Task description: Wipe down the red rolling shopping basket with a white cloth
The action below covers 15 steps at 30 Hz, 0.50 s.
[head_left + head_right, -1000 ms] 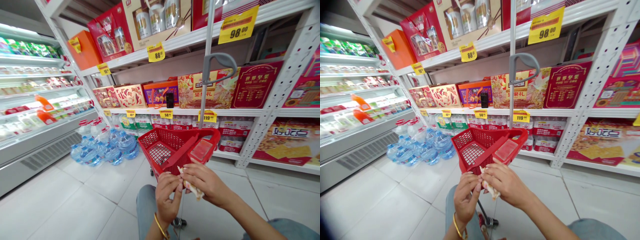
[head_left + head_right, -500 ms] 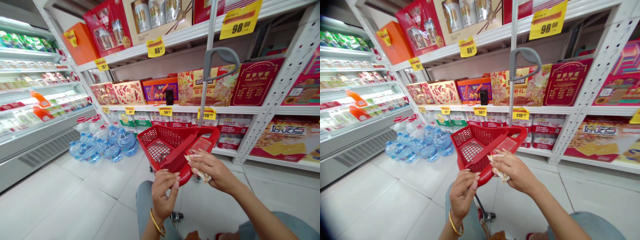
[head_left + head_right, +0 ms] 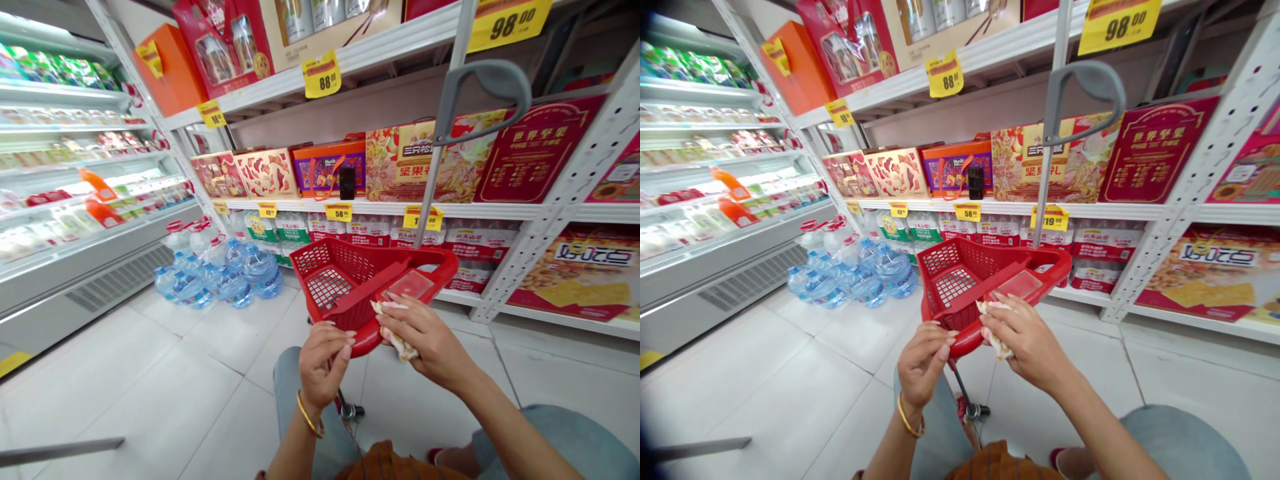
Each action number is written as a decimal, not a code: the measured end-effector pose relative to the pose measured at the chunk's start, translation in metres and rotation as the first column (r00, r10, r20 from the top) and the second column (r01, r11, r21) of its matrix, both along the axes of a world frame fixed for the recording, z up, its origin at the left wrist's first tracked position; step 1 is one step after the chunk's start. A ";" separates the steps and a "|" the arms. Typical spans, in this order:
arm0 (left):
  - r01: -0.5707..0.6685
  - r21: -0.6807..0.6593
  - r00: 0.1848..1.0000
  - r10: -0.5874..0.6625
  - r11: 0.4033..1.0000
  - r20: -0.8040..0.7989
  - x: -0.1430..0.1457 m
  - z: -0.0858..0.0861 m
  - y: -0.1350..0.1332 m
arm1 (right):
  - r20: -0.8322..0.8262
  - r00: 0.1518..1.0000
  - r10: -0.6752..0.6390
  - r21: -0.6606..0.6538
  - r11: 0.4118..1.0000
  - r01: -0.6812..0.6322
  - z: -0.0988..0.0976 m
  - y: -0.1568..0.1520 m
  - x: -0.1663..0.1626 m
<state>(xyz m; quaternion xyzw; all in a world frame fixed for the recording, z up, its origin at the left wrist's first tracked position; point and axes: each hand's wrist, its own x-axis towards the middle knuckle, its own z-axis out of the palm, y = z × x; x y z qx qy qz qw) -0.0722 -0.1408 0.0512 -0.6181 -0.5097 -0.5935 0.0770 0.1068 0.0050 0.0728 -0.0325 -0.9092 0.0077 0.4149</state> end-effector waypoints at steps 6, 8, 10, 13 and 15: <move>0.044 0.009 0.998 -0.044 0.999 0.046 -0.008 0.000 0.002 | -0.017 0.999 -0.052 -0.009 0.999 0.052 -0.001 -0.010 -0.005; 0.049 0.010 0.997 -0.049 0.999 0.067 -0.010 0.001 0.003 | -0.002 0.998 -0.058 0.009 0.998 0.058 -0.001 -0.013 -0.006; 0.034 0.014 0.995 -0.035 0.999 0.091 -0.012 0.000 0.004 | 0.006 0.998 -0.059 0.029 0.998 0.058 -0.002 -0.016 -0.008; -0.013 0.016 0.991 0.011 1.000 0.131 -0.015 0.000 0.006 | 0.008 0.999 -0.054 0.056 0.997 0.053 -0.003 -0.021 -0.010; -0.051 0.006 0.988 0.050 0.999 0.145 -0.015 0.000 0.006 | 0.000 0.997 -0.083 0.084 0.993 0.083 -0.004 -0.022 -0.013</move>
